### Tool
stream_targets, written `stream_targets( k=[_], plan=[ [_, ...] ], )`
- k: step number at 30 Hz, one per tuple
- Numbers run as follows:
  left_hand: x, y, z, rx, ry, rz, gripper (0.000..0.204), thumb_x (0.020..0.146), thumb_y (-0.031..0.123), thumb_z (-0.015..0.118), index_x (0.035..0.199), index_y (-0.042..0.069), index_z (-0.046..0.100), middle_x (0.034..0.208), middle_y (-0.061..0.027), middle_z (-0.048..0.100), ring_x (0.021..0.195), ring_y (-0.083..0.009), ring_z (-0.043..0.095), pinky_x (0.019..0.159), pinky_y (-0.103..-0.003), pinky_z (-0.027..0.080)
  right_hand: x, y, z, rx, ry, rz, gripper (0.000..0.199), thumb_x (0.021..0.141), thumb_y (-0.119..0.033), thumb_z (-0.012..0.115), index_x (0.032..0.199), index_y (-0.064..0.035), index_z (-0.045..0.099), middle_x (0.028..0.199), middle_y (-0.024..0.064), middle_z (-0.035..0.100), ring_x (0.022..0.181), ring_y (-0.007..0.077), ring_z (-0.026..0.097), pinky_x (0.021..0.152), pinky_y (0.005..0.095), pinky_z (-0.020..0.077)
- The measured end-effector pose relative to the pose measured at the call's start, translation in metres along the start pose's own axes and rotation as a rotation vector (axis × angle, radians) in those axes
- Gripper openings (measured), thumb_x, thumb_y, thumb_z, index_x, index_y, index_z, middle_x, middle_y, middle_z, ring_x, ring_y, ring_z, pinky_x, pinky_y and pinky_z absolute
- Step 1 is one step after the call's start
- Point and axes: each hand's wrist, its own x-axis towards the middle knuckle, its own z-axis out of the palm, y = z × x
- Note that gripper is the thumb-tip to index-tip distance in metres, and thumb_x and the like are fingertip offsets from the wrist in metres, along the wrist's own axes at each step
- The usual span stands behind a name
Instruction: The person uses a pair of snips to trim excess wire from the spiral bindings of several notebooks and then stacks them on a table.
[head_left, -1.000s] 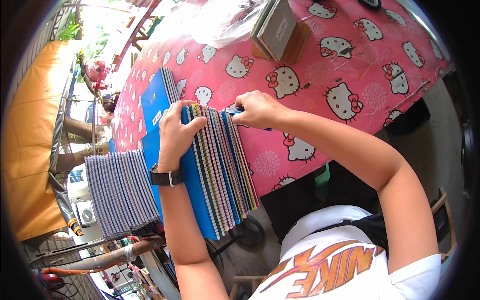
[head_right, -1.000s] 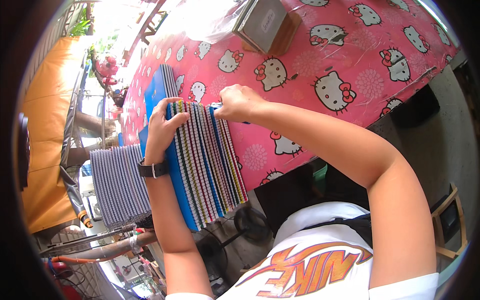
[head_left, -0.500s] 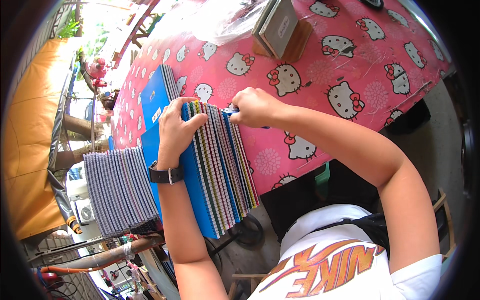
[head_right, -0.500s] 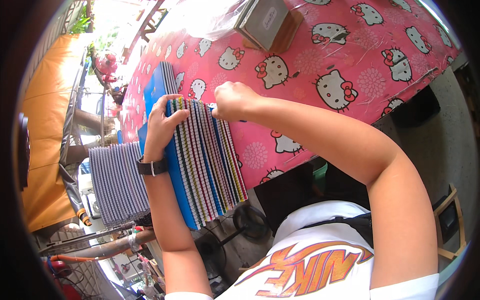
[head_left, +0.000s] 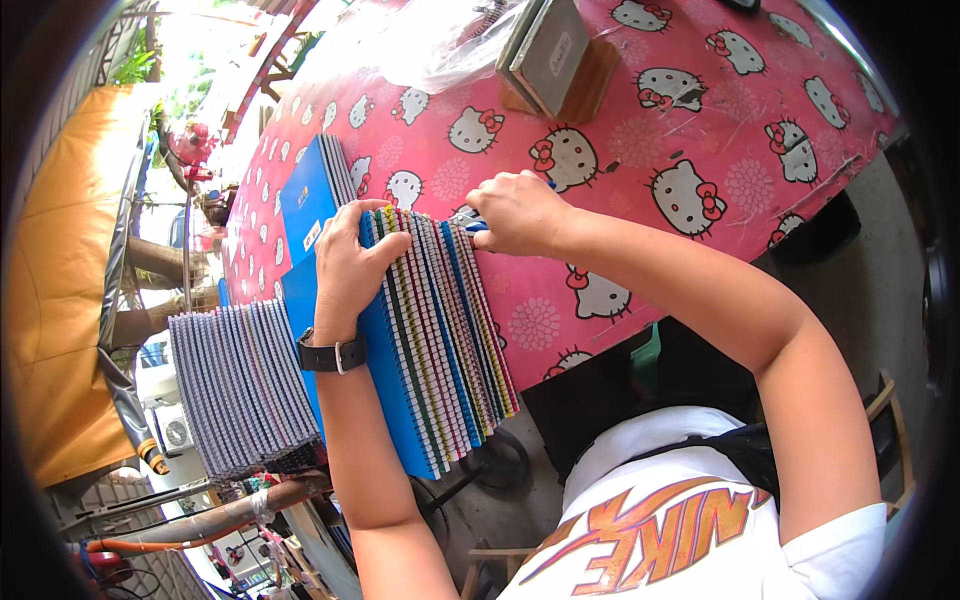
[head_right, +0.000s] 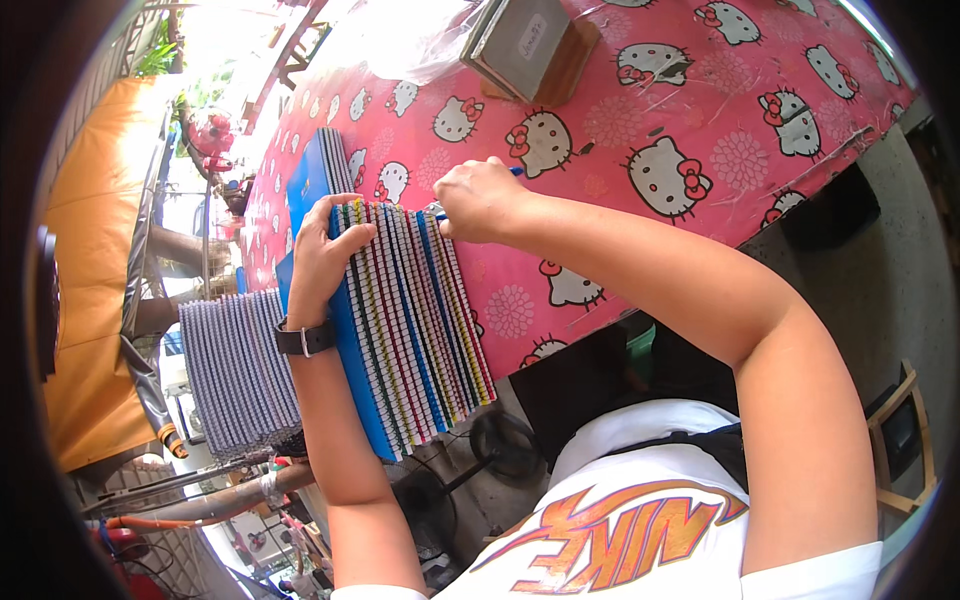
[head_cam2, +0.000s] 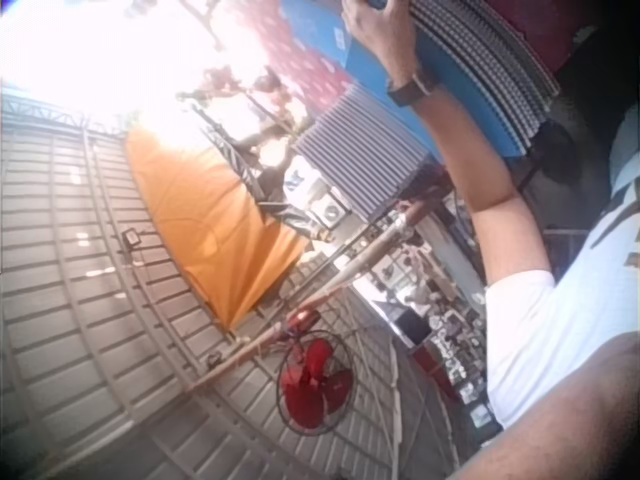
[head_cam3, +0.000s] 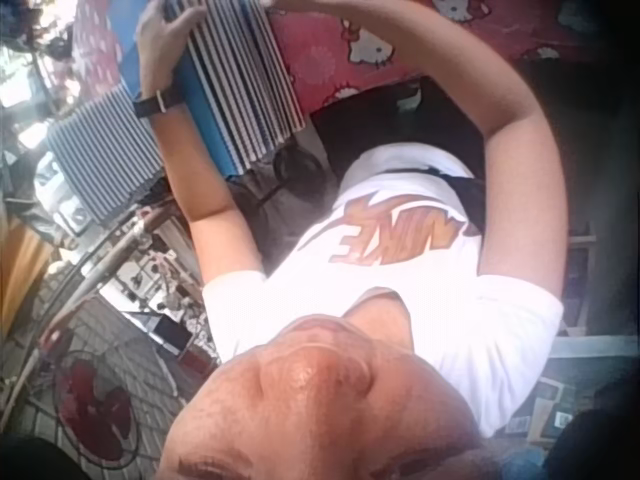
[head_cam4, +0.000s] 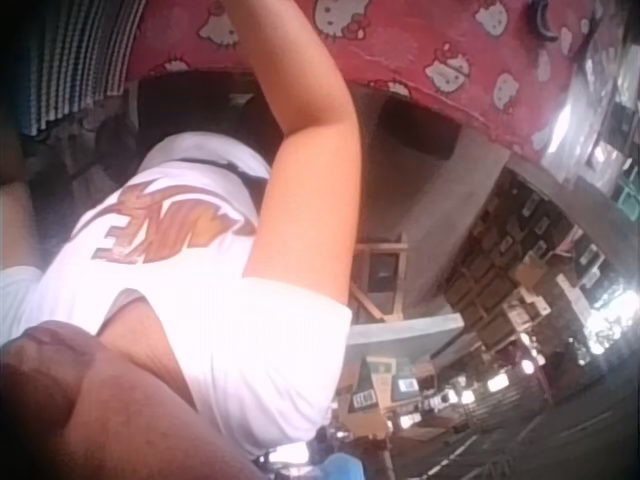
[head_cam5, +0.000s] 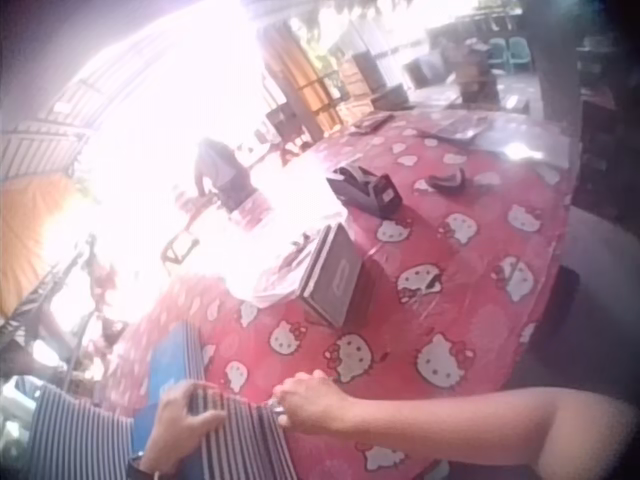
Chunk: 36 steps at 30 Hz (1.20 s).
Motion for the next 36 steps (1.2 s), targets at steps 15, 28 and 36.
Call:
stream_targets(
  k=[15, 28, 36],
  plan=[
    [-0.002, -0.003, 0.0, 0.0, 0.023, -0.007, 0.047, 0.068, 0.029, 0.068, 0.108, 0.004, 0.06, 0.104, -0.0161, 0.056, 0.099, -0.0263, 0.053, 0.087, -0.034, 0.041, 0.011, -0.021, -0.005, -0.05, -0.031, -0.07, 0.019, 0.077, -0.02, 0.061, 0.082, -0.0027, 0.067, 0.084, 0.0152, 0.067, 0.078, 0.0234, 0.067, 0.07, 0.0373, 0.0529],
    [0.0, -0.005, 0.0, 0.0, 0.002, 0.002, 0.048, 0.068, 0.029, 0.068, 0.108, 0.004, 0.059, 0.106, -0.0177, 0.055, 0.101, -0.0269, 0.053, 0.087, -0.034, 0.041, 0.004, 0.008, 0.001, 0.063, -0.072, 0.092, 0.033, 0.075, -0.03, 0.065, 0.091, -0.0021, 0.065, 0.087, 0.0139, 0.066, 0.088, 0.027, 0.064, 0.077, 0.0405, 0.0495],
    [-0.001, -0.001, -0.001, 0.007, -0.002, -0.002, 0.049, 0.068, 0.03, 0.068, 0.109, 0.004, 0.059, 0.108, -0.0181, 0.055, 0.104, -0.0276, 0.051, 0.088, -0.035, 0.04, 0.006, -0.002, 0.0, -0.153, -0.031, -0.07, 0.025, 0.072, -0.024, 0.065, 0.088, -0.0048, 0.063, 0.089, 0.0114, 0.065, 0.096, 0.0268, 0.06, 0.082, 0.0422, 0.0456]
  ],
)
